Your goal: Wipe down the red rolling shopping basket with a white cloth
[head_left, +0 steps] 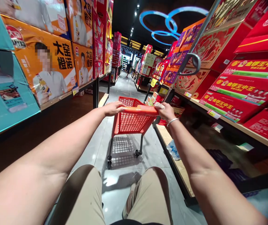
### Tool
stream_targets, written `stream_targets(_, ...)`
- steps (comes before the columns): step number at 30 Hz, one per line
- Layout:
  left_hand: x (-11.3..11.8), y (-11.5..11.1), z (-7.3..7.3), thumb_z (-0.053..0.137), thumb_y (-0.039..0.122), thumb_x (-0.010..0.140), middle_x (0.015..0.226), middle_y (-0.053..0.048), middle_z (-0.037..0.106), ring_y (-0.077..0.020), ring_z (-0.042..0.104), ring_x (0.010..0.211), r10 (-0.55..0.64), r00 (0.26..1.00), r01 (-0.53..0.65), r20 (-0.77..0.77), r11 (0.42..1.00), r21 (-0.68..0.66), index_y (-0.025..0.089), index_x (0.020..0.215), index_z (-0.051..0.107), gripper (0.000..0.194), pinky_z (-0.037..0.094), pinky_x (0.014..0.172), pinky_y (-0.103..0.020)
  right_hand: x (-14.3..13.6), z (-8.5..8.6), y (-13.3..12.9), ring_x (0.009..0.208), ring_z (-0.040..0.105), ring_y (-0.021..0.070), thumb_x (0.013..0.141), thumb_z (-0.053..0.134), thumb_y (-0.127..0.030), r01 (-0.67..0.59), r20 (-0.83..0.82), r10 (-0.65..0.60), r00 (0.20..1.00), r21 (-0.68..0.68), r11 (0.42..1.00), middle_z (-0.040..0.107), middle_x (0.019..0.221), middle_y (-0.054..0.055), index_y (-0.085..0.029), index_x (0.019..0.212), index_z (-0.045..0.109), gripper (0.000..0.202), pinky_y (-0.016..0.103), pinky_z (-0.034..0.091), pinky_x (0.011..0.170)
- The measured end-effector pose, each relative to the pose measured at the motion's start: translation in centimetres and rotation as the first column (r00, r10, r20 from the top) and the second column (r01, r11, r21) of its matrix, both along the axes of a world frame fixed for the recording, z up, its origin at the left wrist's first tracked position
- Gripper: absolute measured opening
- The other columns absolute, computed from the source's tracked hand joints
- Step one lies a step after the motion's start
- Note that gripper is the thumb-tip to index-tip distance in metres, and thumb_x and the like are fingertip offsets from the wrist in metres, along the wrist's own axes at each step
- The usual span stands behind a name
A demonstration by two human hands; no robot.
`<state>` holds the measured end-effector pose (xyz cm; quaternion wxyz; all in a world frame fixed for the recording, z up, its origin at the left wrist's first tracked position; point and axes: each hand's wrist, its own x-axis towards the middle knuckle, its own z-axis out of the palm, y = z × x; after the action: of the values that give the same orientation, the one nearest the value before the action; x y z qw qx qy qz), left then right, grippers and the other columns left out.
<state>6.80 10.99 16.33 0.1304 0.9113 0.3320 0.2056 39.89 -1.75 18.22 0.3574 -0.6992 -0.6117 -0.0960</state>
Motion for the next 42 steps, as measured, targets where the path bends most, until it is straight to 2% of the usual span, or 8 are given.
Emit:
stream_targets(2,1.0,-0.3,1.1,0.053,0.040,0.092,0.133,-0.007,0.067,-0.0284,0.058,0.126,0.015,0.999,-0.015,-0.049,1.000,0.010,0.026,0.128,0.069,0.042,0.038,0.111,-0.043,-4.2,-1.8,0.3,0.103,0.060,0.0232,0.085,0.059,-0.027,0.021,0.006,-0.021,1.000,0.068,0.997,0.068,0.116,0.012,-0.017,0.106,0.072,0.027,0.038,0.042,0.096)
stream_targets(5,3.2,-1.4,1.6,0.058,0.031,0.086,0.121,-0.010,0.071,-0.0310,0.061,0.120,0.057,0.992,-0.042,-0.114,0.991,0.129,0.023,0.122,0.071,0.039,0.035,0.111,-0.046,-10.2,-4.1,0.9,0.124,0.050,0.0261,0.087,0.056,-0.017,-0.219,0.172,0.194,0.966,0.141,0.965,0.061,0.135,0.010,-0.022,0.119,0.071,0.035,0.042,0.035,0.108)
stream_targets(8,4.7,-2.1,0.7,0.061,0.028,0.084,0.118,-0.015,0.068,-0.0328,0.060,0.115,0.131,0.980,-0.089,-0.147,0.961,0.261,0.015,0.117,0.070,0.037,0.038,0.107,-0.045,-12.3,-5.6,1.6,0.127,0.044,0.0275,0.090,0.057,-0.014,-0.335,0.346,0.287,0.893,0.087,0.938,0.057,0.142,0.007,-0.027,0.123,0.070,0.037,0.044,0.033,0.111)
stream_targets(14,4.4,-0.4,-0.6,0.060,0.038,0.087,0.131,-0.013,0.060,-0.0323,0.052,0.124,0.276,0.944,-0.206,-0.182,0.921,0.332,0.018,0.135,0.058,0.051,0.033,0.112,-0.044,-3.8,-7.8,1.4,0.122,0.043,0.0256,0.100,0.053,-0.023,-0.287,0.523,0.171,0.835,0.149,0.946,0.062,0.130,0.003,-0.035,0.118,0.072,0.029,0.047,0.032,0.114)
stream_targets(21,4.4,2.6,-0.5,0.063,0.042,0.083,0.131,-0.010,0.061,-0.0316,0.050,0.125,0.291,0.937,-0.226,-0.195,0.927,0.299,0.022,0.134,0.059,0.055,0.030,0.115,-0.044,4.7,-8.3,1.2,0.105,0.051,0.0265,0.087,0.062,-0.025,-0.006,0.237,-0.081,0.968,0.343,0.939,0.063,0.116,0.010,-0.023,0.090,0.075,0.013,0.046,0.042,0.099)
stream_targets(26,3.9,3.5,-0.7,0.061,0.042,0.083,0.127,-0.008,0.062,-0.0301,0.051,0.123,0.280,0.945,-0.222,-0.171,0.929,0.295,0.024,0.131,0.061,0.051,0.031,0.115,-0.044,3.7,-6.5,3.7,0.104,0.058,0.0243,0.078,0.057,-0.024,0.187,-0.139,-0.149,0.979,0.327,0.926,0.063,0.115,0.008,-0.023,0.099,0.071,0.025,0.042,0.048,0.096)
stream_targets(33,2.6,3.5,-0.9,0.046,0.067,0.091,0.130,-0.013,0.059,-0.0333,0.047,0.129,0.357,0.928,-0.315,-0.105,0.904,0.289,0.022,0.134,0.062,0.064,0.028,0.117,-0.048,-2.7,-4.8,2.7,0.123,0.050,0.0331,0.076,0.062,-0.013,-0.067,0.229,0.036,0.973,0.128,0.989,0.059,0.140,0.009,-0.025,0.115,0.070,0.042,0.052,0.042,0.103)
stream_targets(42,1.1,3.0,-0.8,0.034,0.049,0.102,0.167,-0.010,0.027,-0.0432,0.011,0.156,0.601,0.798,-0.600,0.040,0.788,0.138,0.028,0.140,0.061,0.051,0.013,0.120,-0.068,2.8,-2.4,3.9,0.070,0.063,0.0170,0.074,0.061,-0.018,-0.213,-0.157,0.205,0.966,-0.037,0.976,0.068,0.081,0.003,-0.018,0.097,0.071,0.025,0.026,0.052,0.064)
